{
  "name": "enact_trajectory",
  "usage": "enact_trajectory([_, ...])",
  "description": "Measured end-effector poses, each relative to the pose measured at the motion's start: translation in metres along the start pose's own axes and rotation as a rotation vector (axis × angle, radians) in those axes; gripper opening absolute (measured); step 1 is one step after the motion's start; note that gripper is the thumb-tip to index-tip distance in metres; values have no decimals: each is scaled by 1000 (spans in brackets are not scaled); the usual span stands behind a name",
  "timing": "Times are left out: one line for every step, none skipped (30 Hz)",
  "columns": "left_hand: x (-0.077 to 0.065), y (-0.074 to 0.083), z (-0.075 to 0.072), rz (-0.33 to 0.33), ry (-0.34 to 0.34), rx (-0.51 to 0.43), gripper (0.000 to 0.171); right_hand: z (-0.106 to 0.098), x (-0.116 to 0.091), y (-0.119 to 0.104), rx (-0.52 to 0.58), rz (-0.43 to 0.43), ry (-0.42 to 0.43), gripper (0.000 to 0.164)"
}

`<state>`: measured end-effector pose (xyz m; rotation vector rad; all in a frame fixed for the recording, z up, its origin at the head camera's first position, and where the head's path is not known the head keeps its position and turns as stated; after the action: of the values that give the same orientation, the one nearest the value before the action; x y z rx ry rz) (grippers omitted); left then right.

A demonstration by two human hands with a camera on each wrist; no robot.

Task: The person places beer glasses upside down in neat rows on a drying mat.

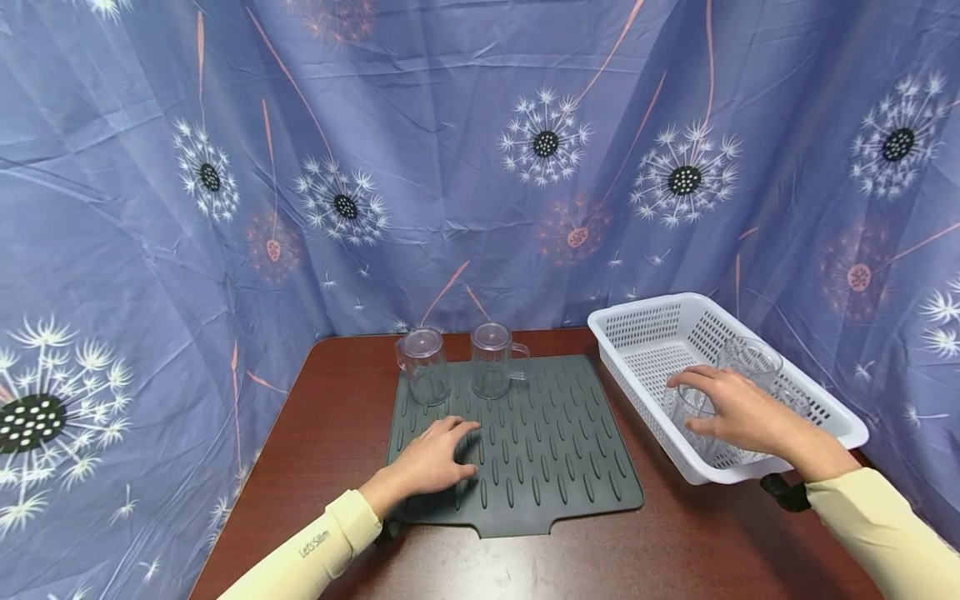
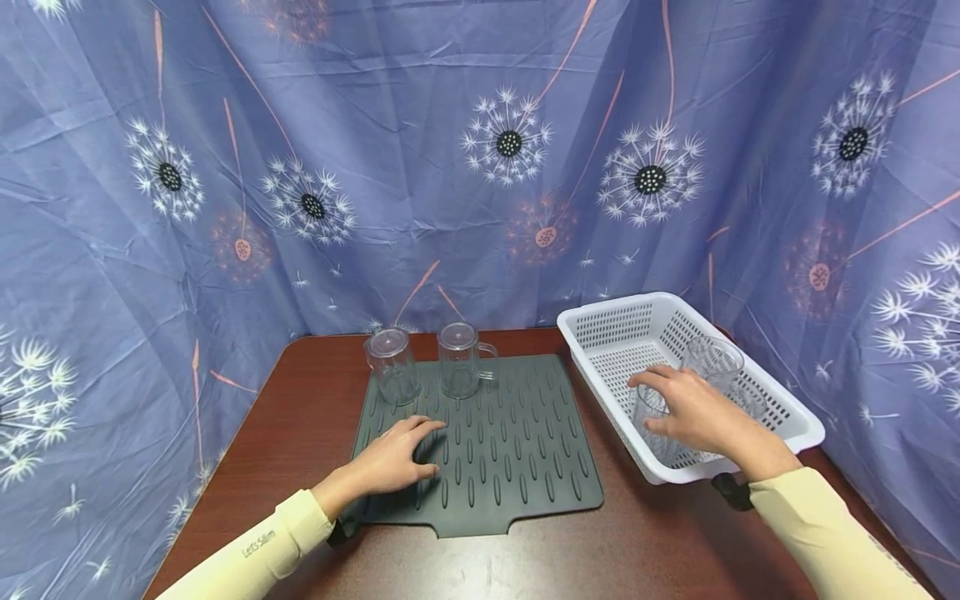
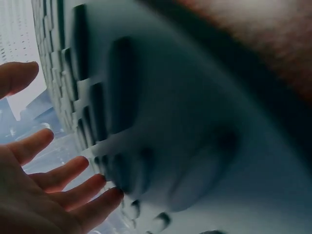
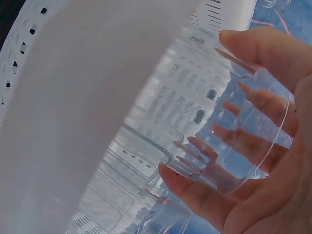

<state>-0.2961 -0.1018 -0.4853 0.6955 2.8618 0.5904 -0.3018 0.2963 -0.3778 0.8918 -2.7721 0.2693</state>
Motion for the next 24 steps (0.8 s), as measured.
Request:
enact_trajectory([-1, -1, 2, 1, 1, 5, 68, 0, 0, 0, 0, 1, -4, 56])
enact_trajectory([-2, -2, 3, 0, -1, 11, 68, 0, 1, 1, 0, 6, -10, 56])
enact_trajectory([-2, -3, 5, -1, -1, 16, 69, 0, 1, 1, 1, 10, -15, 56])
enact_trajectory([-3, -4, 6, -2, -1, 18, 69, 0, 1, 1, 0, 13, -19, 56])
enact_trajectory([-3, -5, 6, 1, 3, 22, 69, 0, 1, 1, -2, 14, -21, 56])
enact_trajectory([-3, -5, 7, 4, 5, 24, 69, 0, 2, 1, -7, 12, -19, 56])
enact_trajectory([-4, -5, 7, 3, 2, 26, 69, -1, 2, 0, -10, 6, -15, 56])
enact_trajectory([-4, -6, 7, 5, 1, 30, 69, -1, 3, 0, -16, -1, -10, 57])
enact_trajectory([-4, -6, 7, 7, 0, 34, 69, -2, 3, -1, -21, -5, -7, 57])
enact_trajectory([-3, -6, 7, 9, -1, 40, 69, -2, 4, -1, -26, -9, -5, 57])
enact_trajectory([-4, -6, 8, 10, -2, 45, 69, -3, 4, -2, -28, -16, -3, 57])
enact_trajectory([-4, -6, 8, 10, -4, 50, 68, -4, 5, -2, -28, -18, -2, 58])
enact_trajectory([-4, -6, 8, 9, -5, 55, 68, -5, 6, -2, -28, -14, -6, 58])
enact_trajectory([-4, -6, 9, 7, -4, 60, 68, -5, 7, -1, -31, -7, -11, 59])
enact_trajectory([-4, -7, 9, 6, -2, 63, 67, -6, 7, -1, -32, -4, -10, 59])
enact_trajectory([-5, -7, 9, 4, -2, 63, 67, -7, 8, -1, -30, -4, -8, 59])
enact_trajectory([-5, -7, 9, 2, -1, 63, 67, -9, 9, -1, -28, -5, -4, 59])
enact_trajectory([-5, -8, 10, 0, 0, 62, 66, -10, 9, -1, -26, -5, 2, 59])
enact_trajectory([-6, -8, 10, -1, 1, 62, 66, -12, 10, -1, -27, -4, 8, 59])
enact_trajectory([-6, -8, 10, -3, 1, 61, 66, -13, 11, -1, -27, -7, 14, 59])
enact_trajectory([-6, -8, 10, -2, 0, 59, 65, -15, 11, -2, -23, -15, 24, 59])
enact_trajectory([-7, -8, 11, -4, -2, 60, 65, -17, 12, -3, -19, -18, 32, 59])
enact_trajectory([-7, -8, 11, -4, -1, 62, 65, -19, 13, -3, -20, -20, 39, 59])
enact_trajectory([-7, -8, 11, -4, -1, 63, 65, -21, 14, -3, -21, -26, 49, 59])
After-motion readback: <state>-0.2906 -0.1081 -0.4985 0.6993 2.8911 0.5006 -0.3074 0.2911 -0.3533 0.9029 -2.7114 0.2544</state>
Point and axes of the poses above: each hand's wrist, its own x-axis towards the middle knuckle, its own z-axis out of the palm, y = z × x, the point moved 7 cm from there along x, towards the middle knuckle, and after that the axes turned 3 degrees about -y, right-handed, at the moved point
